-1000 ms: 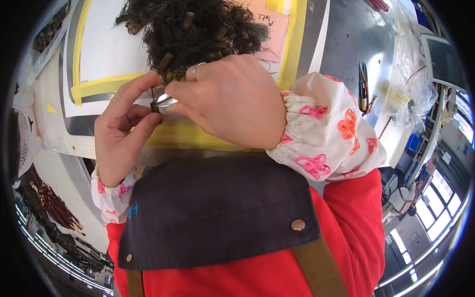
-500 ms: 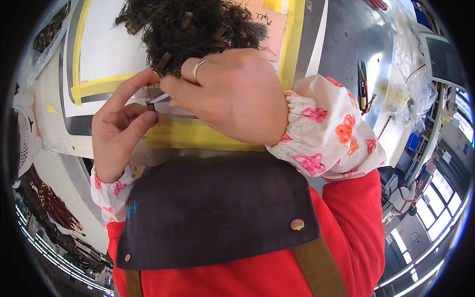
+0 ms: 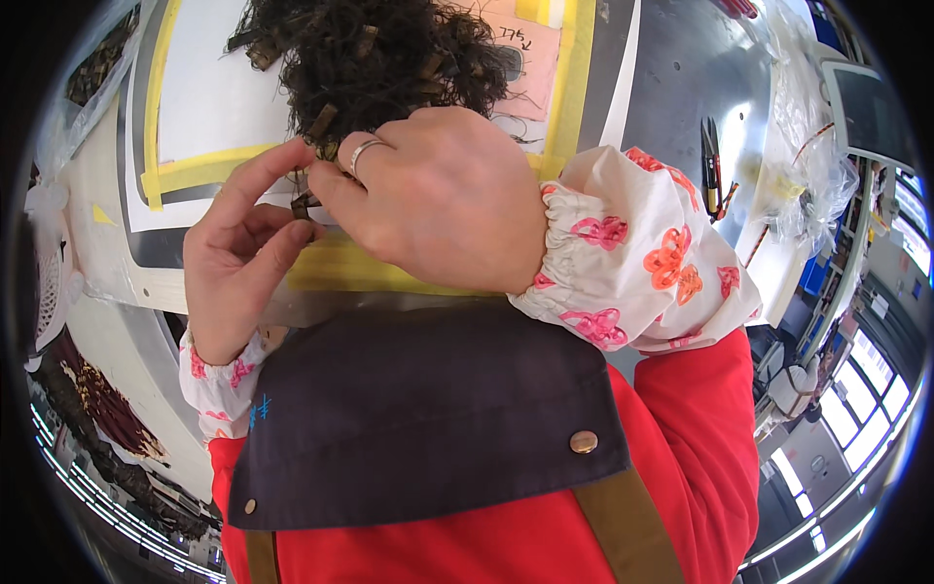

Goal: The recorder uses tweezers and small clips to prepare bundles of dark hair or synthetic fibers at a workstation.

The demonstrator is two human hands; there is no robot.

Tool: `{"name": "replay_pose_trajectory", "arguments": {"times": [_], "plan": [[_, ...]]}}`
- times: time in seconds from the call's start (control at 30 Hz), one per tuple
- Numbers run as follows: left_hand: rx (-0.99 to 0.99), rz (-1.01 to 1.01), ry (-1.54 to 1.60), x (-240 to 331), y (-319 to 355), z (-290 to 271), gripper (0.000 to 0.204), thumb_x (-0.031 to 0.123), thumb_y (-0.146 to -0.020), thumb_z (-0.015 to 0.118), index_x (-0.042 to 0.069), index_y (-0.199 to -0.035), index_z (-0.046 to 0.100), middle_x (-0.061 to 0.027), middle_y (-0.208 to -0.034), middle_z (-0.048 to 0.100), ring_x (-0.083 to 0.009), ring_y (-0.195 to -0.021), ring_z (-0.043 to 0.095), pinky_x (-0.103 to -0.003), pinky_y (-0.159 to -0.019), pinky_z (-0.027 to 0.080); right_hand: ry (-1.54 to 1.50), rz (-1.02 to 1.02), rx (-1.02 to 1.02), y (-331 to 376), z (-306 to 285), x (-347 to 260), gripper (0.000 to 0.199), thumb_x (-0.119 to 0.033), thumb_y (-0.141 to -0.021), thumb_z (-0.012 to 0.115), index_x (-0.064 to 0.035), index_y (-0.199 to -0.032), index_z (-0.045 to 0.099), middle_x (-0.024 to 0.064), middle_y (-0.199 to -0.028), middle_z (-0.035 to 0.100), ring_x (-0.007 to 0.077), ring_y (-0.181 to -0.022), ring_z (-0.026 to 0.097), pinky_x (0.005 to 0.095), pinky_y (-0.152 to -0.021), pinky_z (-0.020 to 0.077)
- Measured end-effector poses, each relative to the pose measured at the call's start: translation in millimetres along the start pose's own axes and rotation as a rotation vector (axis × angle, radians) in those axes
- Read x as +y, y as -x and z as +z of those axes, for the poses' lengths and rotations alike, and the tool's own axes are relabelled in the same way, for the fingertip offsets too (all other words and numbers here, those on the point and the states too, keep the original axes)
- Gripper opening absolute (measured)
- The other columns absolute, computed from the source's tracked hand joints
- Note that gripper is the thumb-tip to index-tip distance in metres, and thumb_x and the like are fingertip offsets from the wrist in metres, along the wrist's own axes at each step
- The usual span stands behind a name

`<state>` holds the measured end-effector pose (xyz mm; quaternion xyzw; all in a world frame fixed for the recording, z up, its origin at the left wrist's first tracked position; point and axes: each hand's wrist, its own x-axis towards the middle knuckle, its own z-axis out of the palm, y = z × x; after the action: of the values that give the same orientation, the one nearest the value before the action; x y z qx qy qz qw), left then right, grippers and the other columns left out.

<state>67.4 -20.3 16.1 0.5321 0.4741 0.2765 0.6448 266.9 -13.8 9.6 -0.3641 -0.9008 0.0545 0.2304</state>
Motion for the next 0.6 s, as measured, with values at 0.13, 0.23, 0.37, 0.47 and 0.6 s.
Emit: {"name": "replay_pose_trajectory", "arguments": {"times": [0.13, 0.23, 0.37, 0.47, 0.6], "plan": [[0.001, 0.020, -0.071, 1, 1, 0, 0.052, -0.015, -0.074, 0.053, 0.004, -0.123, 0.050, -0.0085, -0.123, 0.050, -0.0099, -0.080, 0.059, -0.021, -0.072, 0.050, 0.024, 0.000, -0.034, 0, -4, -1, 0.023, -0.017, -0.063, 0.060, -0.0050, -0.083, 0.062, 0.0017, -0.063, 0.051, 0.0146, -0.055, 0.055, 0.0275, -0.049, 0.0429], [0.019, 0.019, -0.060, 3, -2, -1, 0.054, -0.015, -0.074, 0.053, 0.005, -0.124, 0.050, -0.0087, -0.124, 0.050, -0.0097, -0.079, 0.059, -0.022, -0.072, 0.050, 0.043, 0.002, -0.030, 0, -4, 2, 0.022, -0.017, -0.063, 0.060, -0.0055, -0.081, 0.062, 0.0012, -0.063, 0.051, 0.0144, -0.055, 0.054, 0.0274, -0.049, 0.0429], [0.032, 0.069, -0.178, 5, -5, -5, 0.056, -0.015, -0.072, 0.054, 0.006, -0.124, 0.050, -0.0096, -0.125, 0.050, -0.0097, -0.079, 0.060, -0.022, -0.071, 0.051, 0.065, 0.021, 0.028, -5, 2, 4, 0.020, -0.017, -0.063, 0.060, -0.0060, -0.080, 0.061, 0.0006, -0.063, 0.050, 0.0143, -0.055, 0.054, 0.0273, -0.050, 0.0428], [0.016, 0.098, -0.245, 9, -7, -4, 0.060, -0.015, -0.071, 0.054, 0.008, -0.126, 0.049, -0.0101, -0.125, 0.050, -0.0103, -0.080, 0.060, -0.023, -0.069, 0.051, 0.058, 0.012, -0.027, -8, -4, 1, 0.022, -0.017, -0.063, 0.060, -0.0056, -0.082, 0.062, 0.0009, -0.064, 0.050, 0.0146, -0.055, 0.053, 0.0271, -0.049, 0.0424], [0.014, 0.112, -0.301, 8, -5, -10, 0.063, -0.014, -0.072, 0.054, 0.011, -0.129, 0.045, -0.0123, -0.122, 0.051, -0.0141, -0.080, 0.062, -0.024, -0.068, 0.051, -0.020, -0.010, -0.005, -8, -5, 6, 0.027, -0.017, -0.064, 0.062, -0.0047, -0.088, 0.061, 0.0015, -0.065, 0.050, 0.0154, -0.055, 0.053, 0.0280, -0.048, 0.0427]]}}
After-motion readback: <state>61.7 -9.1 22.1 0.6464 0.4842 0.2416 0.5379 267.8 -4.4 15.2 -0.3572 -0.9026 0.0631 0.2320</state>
